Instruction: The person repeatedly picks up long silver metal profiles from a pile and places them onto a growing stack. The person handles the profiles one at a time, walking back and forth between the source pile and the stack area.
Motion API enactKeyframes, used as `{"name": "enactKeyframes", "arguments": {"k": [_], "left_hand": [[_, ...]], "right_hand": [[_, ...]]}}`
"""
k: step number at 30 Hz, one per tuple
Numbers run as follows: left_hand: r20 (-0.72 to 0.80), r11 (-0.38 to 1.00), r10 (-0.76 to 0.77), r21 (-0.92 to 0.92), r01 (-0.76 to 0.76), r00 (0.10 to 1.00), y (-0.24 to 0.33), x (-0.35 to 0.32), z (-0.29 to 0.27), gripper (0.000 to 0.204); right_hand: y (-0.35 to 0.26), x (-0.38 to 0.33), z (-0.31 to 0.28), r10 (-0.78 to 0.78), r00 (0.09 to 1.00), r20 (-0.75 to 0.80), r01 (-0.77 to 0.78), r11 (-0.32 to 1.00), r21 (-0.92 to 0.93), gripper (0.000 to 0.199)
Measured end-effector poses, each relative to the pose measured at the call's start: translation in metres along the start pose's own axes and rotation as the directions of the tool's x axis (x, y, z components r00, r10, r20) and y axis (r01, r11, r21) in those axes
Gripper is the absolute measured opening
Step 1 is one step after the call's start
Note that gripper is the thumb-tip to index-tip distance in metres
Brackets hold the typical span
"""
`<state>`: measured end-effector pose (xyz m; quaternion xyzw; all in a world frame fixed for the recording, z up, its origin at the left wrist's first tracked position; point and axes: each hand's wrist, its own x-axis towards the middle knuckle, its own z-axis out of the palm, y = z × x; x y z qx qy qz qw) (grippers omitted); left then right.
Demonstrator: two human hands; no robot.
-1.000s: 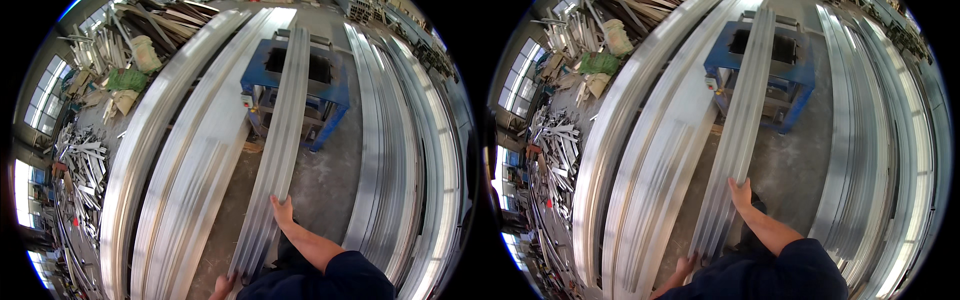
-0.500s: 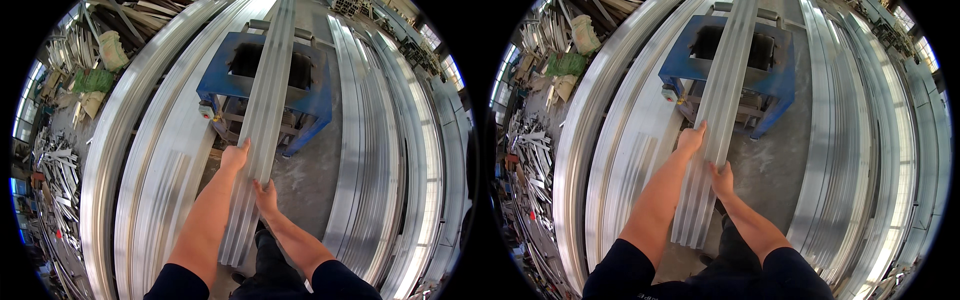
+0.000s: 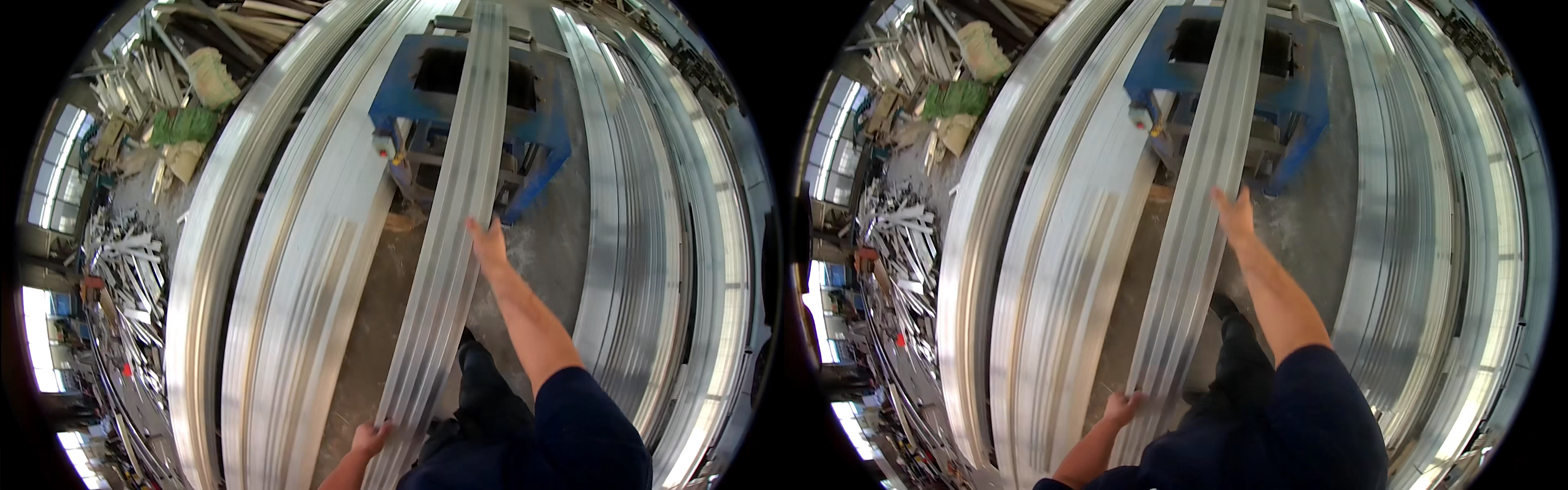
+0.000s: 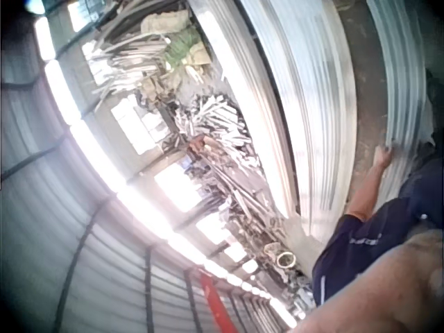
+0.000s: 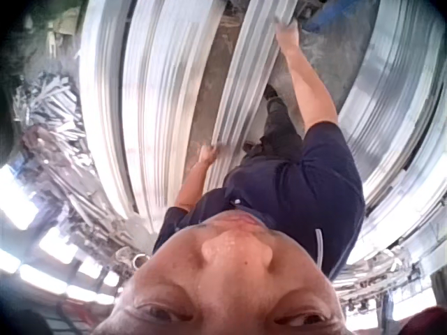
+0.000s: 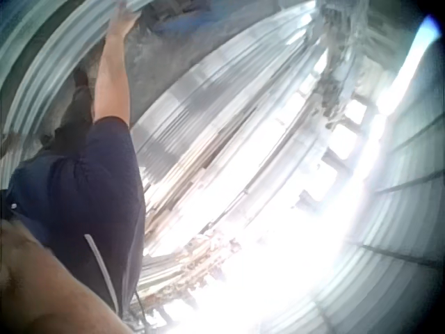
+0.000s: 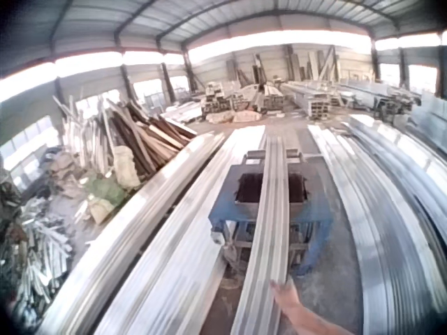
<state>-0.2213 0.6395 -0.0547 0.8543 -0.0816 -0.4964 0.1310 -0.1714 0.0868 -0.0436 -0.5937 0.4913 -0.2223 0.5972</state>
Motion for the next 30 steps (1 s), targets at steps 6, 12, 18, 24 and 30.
{"name": "enactKeyframes", "arguments": {"k": [6, 12, 18, 24, 30], "left_hand": [[-0.055, 0.985, -0.17, -0.005, 0.17, 0.984, -0.187, -0.164, 0.045, 0.055], [-0.082, 0.964, -0.251, 0.068, 0.256, 0.965, -0.334, -0.277, 0.094, 0.063], [-0.197, 0.932, -0.348, 0.03, 0.36, 0.917, -0.444, -0.377, 0.093, 0.057], [-0.364, 0.947, -0.321, -0.129, 0.294, 0.874, -0.507, -0.396, 0.032, 0.045], [-0.428, 0.934, -0.357, -0.196, 0.3, 0.83, -0.611, -0.343, -0.001, 0.049]], "right_hand": [[0.036, -0.089, 0.017, 0.052, 0.994, 0.093, -0.065, 0.987, 0.145, 0.082], [0.081, -0.297, 0.053, 0.262, 0.96, 0.099, -0.279, 0.927, 0.252, 0.078], [0.086, -0.45, 0.088, 0.466, 0.839, 0.28, -0.538, 0.788, 0.3, 0.075], [0.118, -0.548, 0.205, 0.519, 0.655, 0.549, -0.729, 0.624, 0.28, 0.07], [0.152, -0.594, 0.349, 0.671, 0.538, 0.51, -0.836, 0.504, 0.218, 0.062]]}}
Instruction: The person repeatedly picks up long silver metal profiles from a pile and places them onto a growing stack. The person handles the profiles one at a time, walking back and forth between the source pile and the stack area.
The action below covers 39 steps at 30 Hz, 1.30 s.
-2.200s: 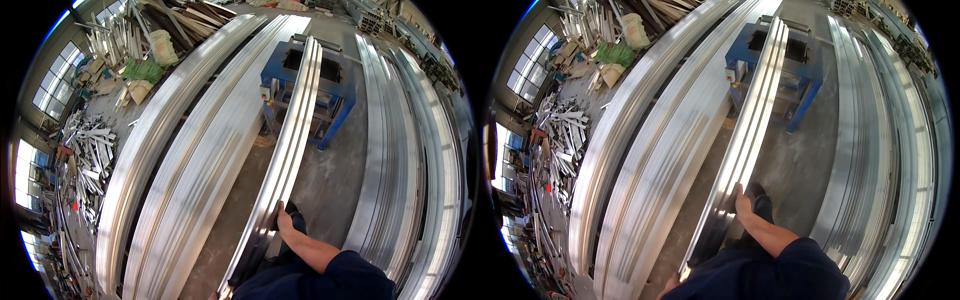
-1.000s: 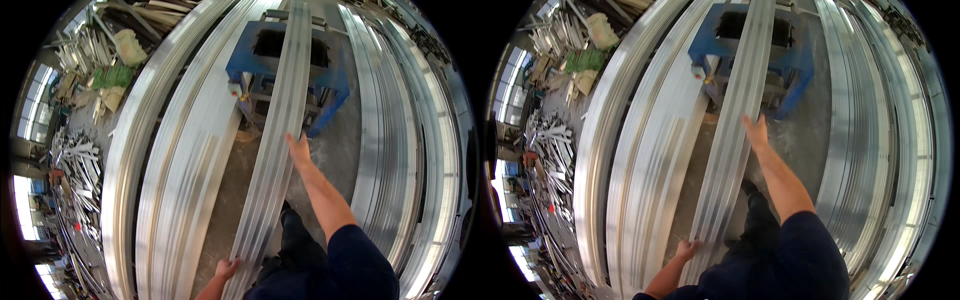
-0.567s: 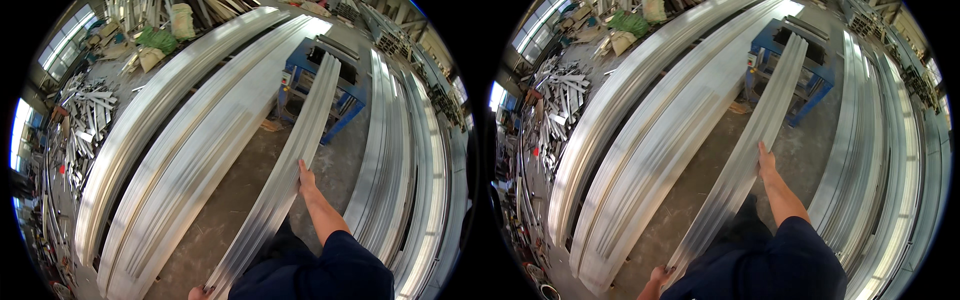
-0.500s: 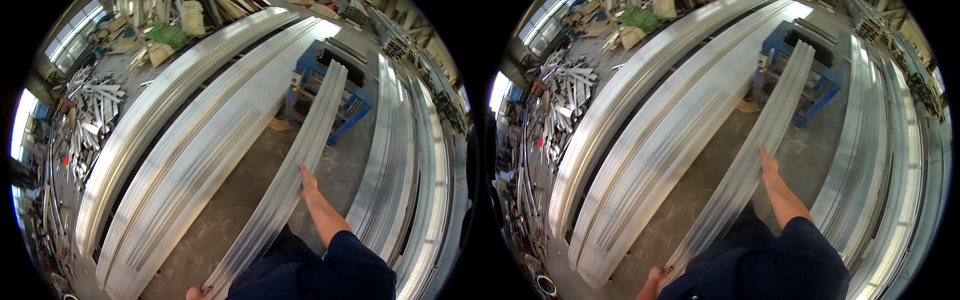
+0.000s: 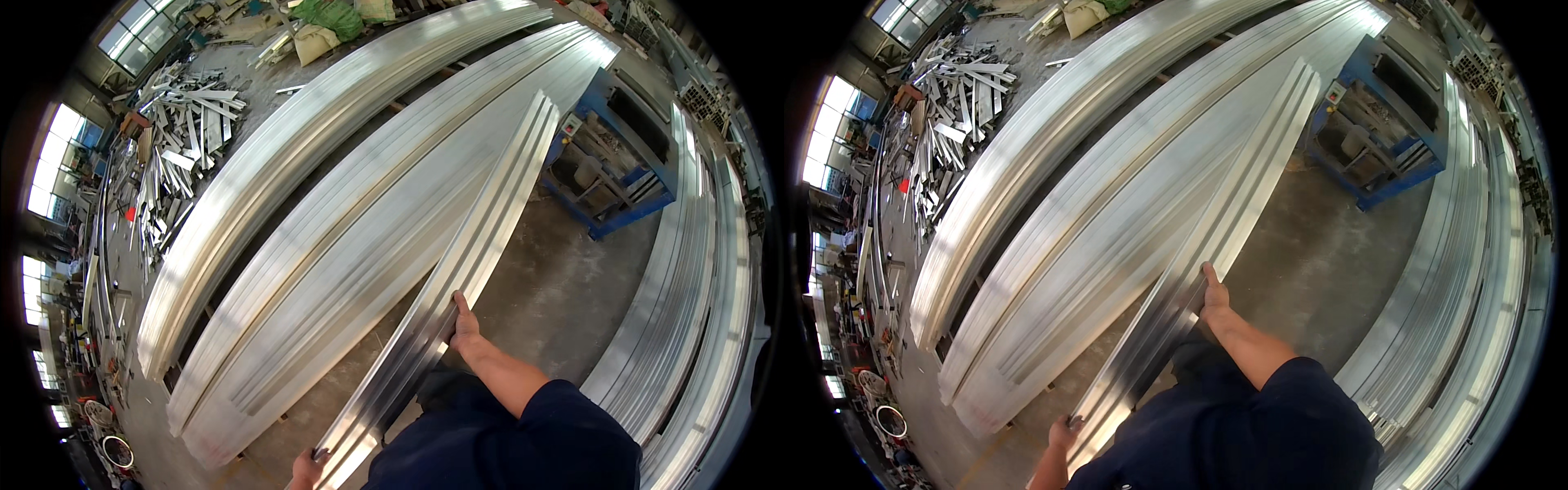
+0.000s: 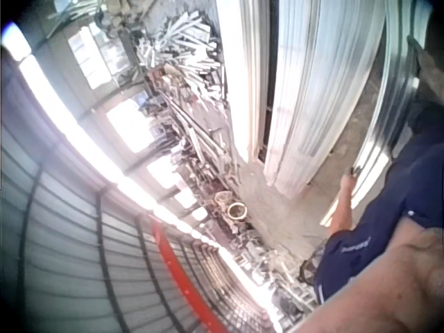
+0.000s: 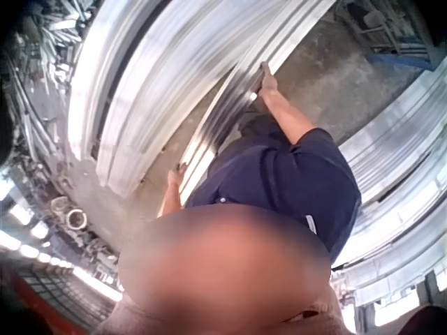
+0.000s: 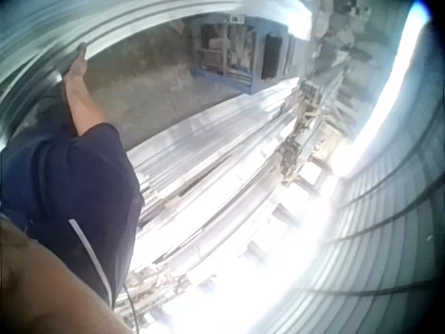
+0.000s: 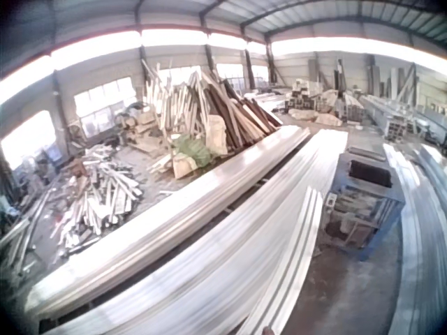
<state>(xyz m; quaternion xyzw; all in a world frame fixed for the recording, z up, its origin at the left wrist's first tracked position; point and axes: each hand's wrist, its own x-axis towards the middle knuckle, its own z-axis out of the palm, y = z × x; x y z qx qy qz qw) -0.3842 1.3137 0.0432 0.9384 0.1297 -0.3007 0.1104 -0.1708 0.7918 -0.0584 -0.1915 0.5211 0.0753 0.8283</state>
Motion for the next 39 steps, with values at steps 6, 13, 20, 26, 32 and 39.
{"name": "enactKeyframes", "arguments": {"k": [6, 13, 20, 26, 32, 39], "left_hand": [[0.003, 0.981, -0.074, 0.18, 0.073, 0.997, -0.018, 0.064, -0.025, 0.052], [0.143, 0.988, -0.112, 0.125, 0.094, 0.983, -0.052, 0.172, -0.041, 0.051], [0.233, 0.999, -0.028, 0.036, 0.02, 0.972, -0.1, 0.319, -0.05, 0.056], [0.401, 0.981, 0.091, 0.123, -0.152, 0.912, -0.139, 0.433, -0.041, 0.05], [0.4, 0.981, 0.093, 0.119, -0.152, 0.912, -0.172, 0.543, -0.013, 0.048], [0.094, 0.907, 0.336, 0.236, -0.349, 0.937, -0.182, 0.621, 0.023, 0.046]], "right_hand": [[0.045, 0.091, 0.053, -0.011, 0.983, -0.183, -0.004, 0.996, -0.085, 0.06], [0.096, 0.189, 0.1, -0.058, 0.951, -0.303, 0.01, 0.987, -0.157, 0.064], [0.144, 0.285, 0.126, -0.152, 0.932, -0.328, 0.107, 0.983, -0.15, 0.065], [0.182, 0.341, 0.156, -0.524, 0.794, -0.309, 0.3, 0.779, -0.55, 0.07], [0.202, 0.384, 0.186, -0.44, 0.854, -0.276, 0.113, 0.675, -0.729, 0.068], [0.219, 0.447, 0.184, -0.559, 0.732, -0.39, -0.08, 0.498, -0.864, 0.075]]}}
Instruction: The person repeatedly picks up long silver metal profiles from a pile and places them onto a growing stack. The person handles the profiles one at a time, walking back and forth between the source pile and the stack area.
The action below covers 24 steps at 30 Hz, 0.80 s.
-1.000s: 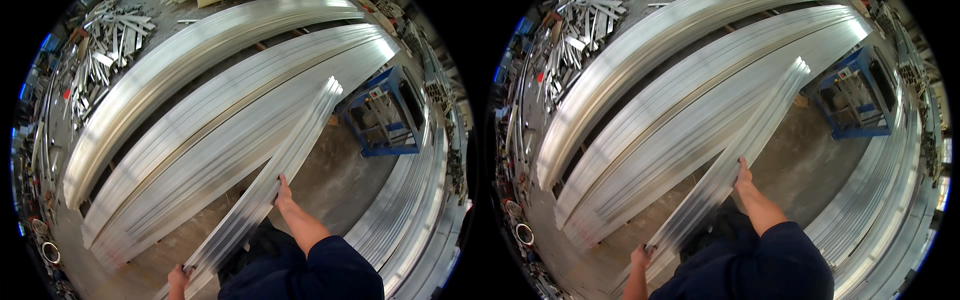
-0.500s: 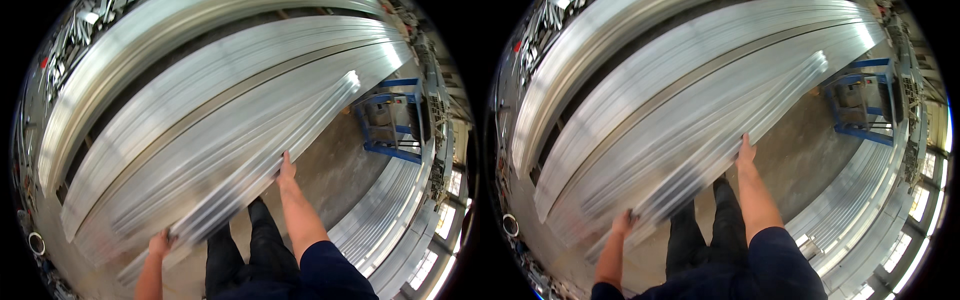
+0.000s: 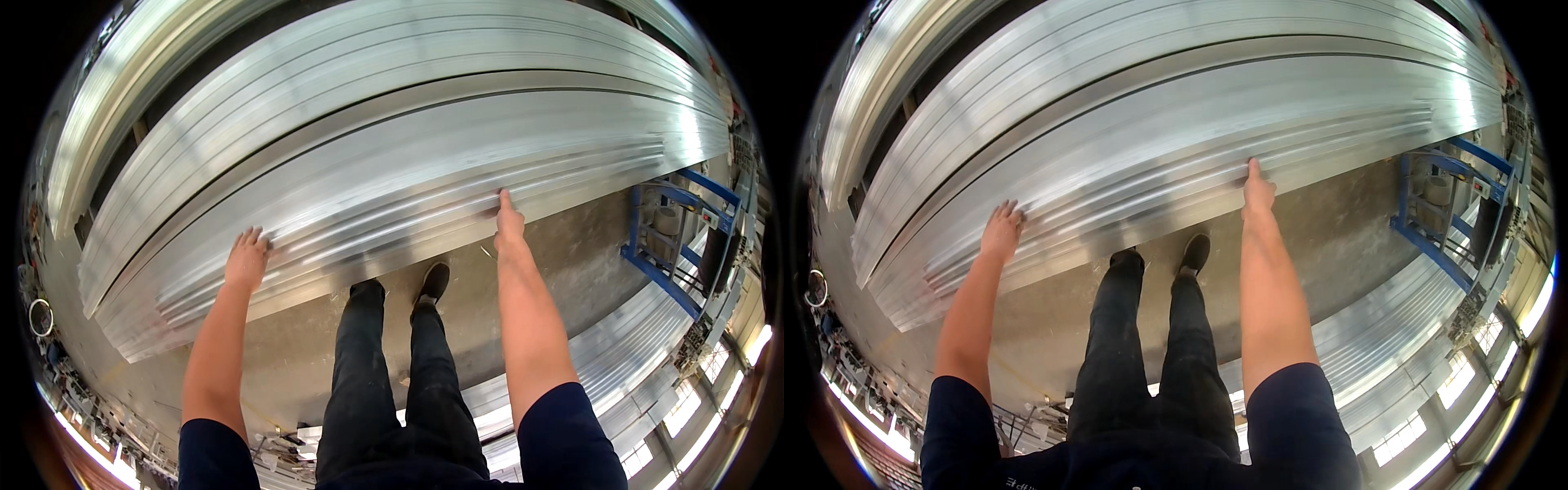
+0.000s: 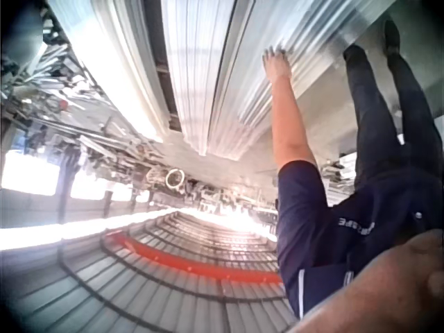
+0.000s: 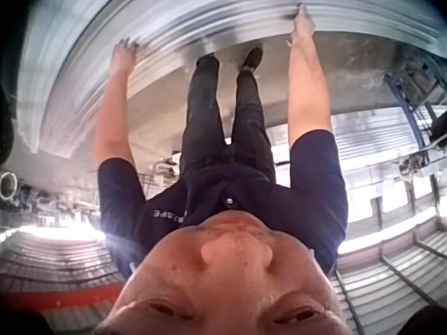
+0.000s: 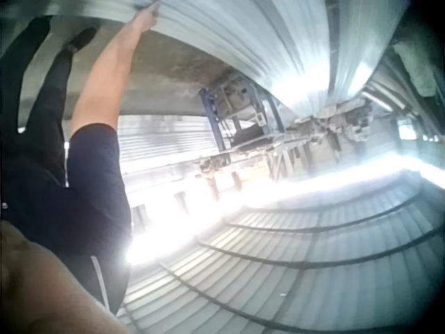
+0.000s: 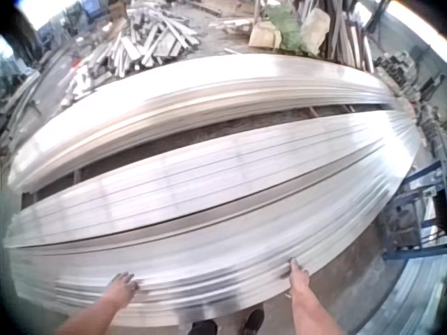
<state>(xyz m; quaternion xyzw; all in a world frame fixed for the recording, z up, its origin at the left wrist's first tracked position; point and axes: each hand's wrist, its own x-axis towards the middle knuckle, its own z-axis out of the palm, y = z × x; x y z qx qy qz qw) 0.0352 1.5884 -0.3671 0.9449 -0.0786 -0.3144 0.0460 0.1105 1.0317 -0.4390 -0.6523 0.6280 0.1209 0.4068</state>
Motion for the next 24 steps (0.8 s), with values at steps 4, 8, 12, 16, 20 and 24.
{"name": "enactKeyframes", "arguments": {"k": [4, 8, 12, 16, 20, 24], "left_hand": [[-0.084, 0.988, 0.055, -0.137, -0.066, 0.995, 0.0, 0.005, 0.007, 0.048], [0.282, 0.975, -0.123, -0.143, 0.168, 0.951, 0.01, 0.02, -0.018, 0.037], [0.322, 0.979, -0.149, -0.088, 0.186, 0.935, 0.011, 0.026, -0.021, 0.026], [0.338, 0.985, -0.139, -0.048, 0.164, 0.931, 0.003, 0.026, -0.012, 0.023], [0.354, 0.984, -0.158, -0.02, 0.177, 0.922, 0.016, 0.041, -0.025, 0.023], [0.306, 0.989, -0.12, -0.045, 0.141, 0.944, 0.037, 0.043, -0.022, 0.047]], "right_hand": [[-0.003, -0.016, 0.005, -0.02, 0.983, 0.183, -0.007, 0.989, 0.147, 0.071], [-0.008, -0.016, 0.008, -0.026, 0.968, 0.251, -0.058, 0.945, 0.323, 0.057], [-0.005, -0.01, 0.007, -0.048, 0.969, 0.243, -0.056, 0.913, 0.404, 0.056], [-0.009, -0.016, 0.009, -0.027, 0.972, 0.234, -0.04, 0.96, 0.276, 0.055], [-0.014, -0.001, 0.002, -0.018, 0.962, 0.271, -0.033, 0.983, 0.183, 0.055], [0.016, 0.019, -0.035, -0.059, 0.903, 0.426, 0.081, 0.996, -0.034, 0.072]]}}
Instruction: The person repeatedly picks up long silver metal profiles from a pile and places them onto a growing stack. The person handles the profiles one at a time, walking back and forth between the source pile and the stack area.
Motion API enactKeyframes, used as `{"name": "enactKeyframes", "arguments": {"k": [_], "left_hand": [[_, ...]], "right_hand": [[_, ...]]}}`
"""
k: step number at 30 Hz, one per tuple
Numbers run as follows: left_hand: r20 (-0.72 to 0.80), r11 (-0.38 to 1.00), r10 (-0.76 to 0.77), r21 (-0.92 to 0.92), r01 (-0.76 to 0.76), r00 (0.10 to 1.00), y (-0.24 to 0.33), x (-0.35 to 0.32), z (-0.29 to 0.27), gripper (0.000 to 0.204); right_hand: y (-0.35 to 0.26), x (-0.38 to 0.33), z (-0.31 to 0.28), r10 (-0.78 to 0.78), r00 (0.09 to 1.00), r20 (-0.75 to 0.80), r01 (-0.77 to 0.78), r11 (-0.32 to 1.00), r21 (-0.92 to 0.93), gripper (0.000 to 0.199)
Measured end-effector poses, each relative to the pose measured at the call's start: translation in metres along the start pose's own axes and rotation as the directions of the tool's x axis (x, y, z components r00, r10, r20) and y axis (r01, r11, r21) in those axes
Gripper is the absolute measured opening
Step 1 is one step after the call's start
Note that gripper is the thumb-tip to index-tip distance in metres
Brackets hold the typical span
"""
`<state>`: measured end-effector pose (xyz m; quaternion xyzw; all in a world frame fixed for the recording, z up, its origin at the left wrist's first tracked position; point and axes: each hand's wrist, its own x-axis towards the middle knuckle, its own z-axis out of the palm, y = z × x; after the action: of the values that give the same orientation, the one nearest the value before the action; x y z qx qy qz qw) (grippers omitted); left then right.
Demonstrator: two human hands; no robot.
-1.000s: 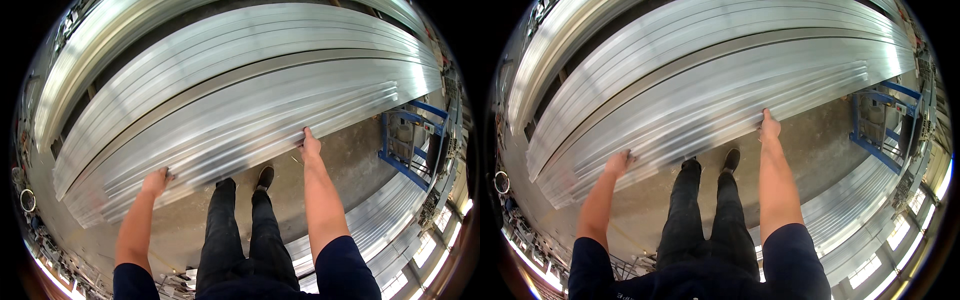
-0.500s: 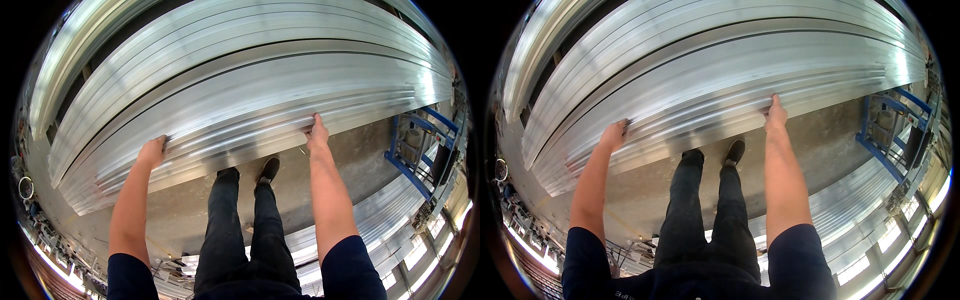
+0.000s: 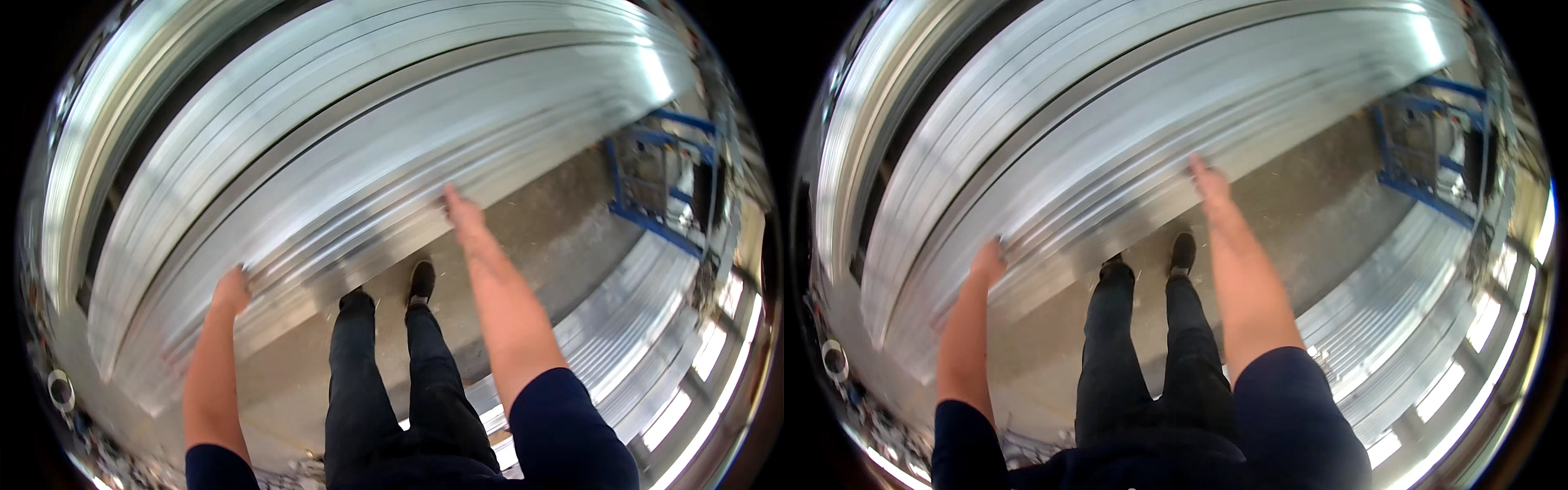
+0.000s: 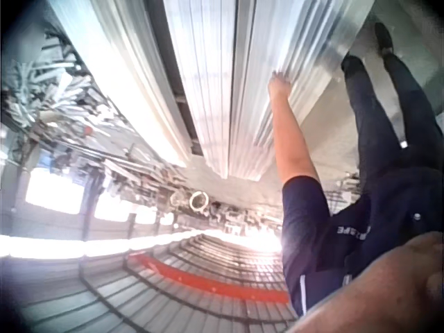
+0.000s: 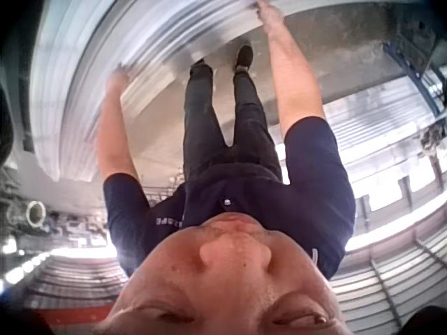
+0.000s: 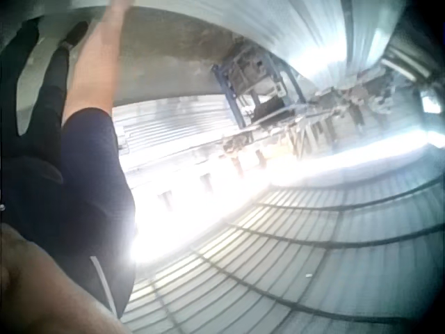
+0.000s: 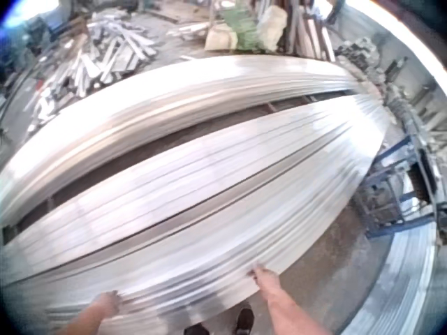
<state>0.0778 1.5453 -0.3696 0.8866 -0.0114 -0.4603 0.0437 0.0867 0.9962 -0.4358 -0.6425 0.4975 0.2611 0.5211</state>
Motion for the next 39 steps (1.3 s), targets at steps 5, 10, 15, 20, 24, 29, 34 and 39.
{"name": "enactKeyframes", "arguments": {"k": [5, 10, 15, 20, 24, 29, 34, 39], "left_hand": [[-0.268, 0.985, -0.078, -0.167, 0.034, 0.96, 0.024, -0.052, 0.026, 0.071], [0.009, 0.982, -0.129, -0.135, 0.129, 0.992, 0.075, -0.131, 0.027, 0.063], [0.205, 0.99, -0.022, -0.133, 0.05, 0.978, 0.158, -0.215, 0.017, 0.056], [0.178, 0.984, 0.045, -0.178, -0.013, 0.983, 0.241, -0.248, 0.025, 0.047], [0.281, 0.97, 0.084, -0.241, -0.015, 0.956, 0.397, -0.291, 0.011, 0.046], [0.45, 0.984, 0.168, -0.13, -0.122, 0.877, 0.539, -0.286, 0.034, 0.033], [0.636, 0.646, 0.483, 0.206, -0.735, 0.602, 0.685, -0.248, 0.043, 0.028], [0.492, 0.537, 0.283, 0.63, -0.561, 0.823, 0.927, -0.205, 0.063, 0.025]], "right_hand": [[0.095, -0.126, -0.04, -0.014, 0.995, -0.1, -0.017, 0.953, -0.303, 0.088], [0.242, -0.249, -0.126, 0.162, 0.984, 0.077, -0.11, 0.884, -0.454, 0.074], [0.352, -0.326, -0.218, 0.246, 0.968, 0.059, -0.233, 0.958, -0.166, 0.063], [0.374, -0.368, -0.341, 0.24, 0.97, -0.031, -0.227, 0.949, 0.218, 0.057], [0.41, -0.387, -0.448, 0.311, 0.943, -0.117, -0.244, 0.886, 0.394, 0.055], [0.525, -0.407, -0.54, 0.425, 0.848, -0.318, -0.164, 0.779, 0.605, 0.053], [0.591, -0.45, -0.605, 0.57, 0.738, -0.362, -0.231, 0.717, 0.657, 0.053], [0.64, -0.507, -0.636, 0.724, 0.606, -0.328, -0.054, 0.449, 0.892, 0.048]]}}
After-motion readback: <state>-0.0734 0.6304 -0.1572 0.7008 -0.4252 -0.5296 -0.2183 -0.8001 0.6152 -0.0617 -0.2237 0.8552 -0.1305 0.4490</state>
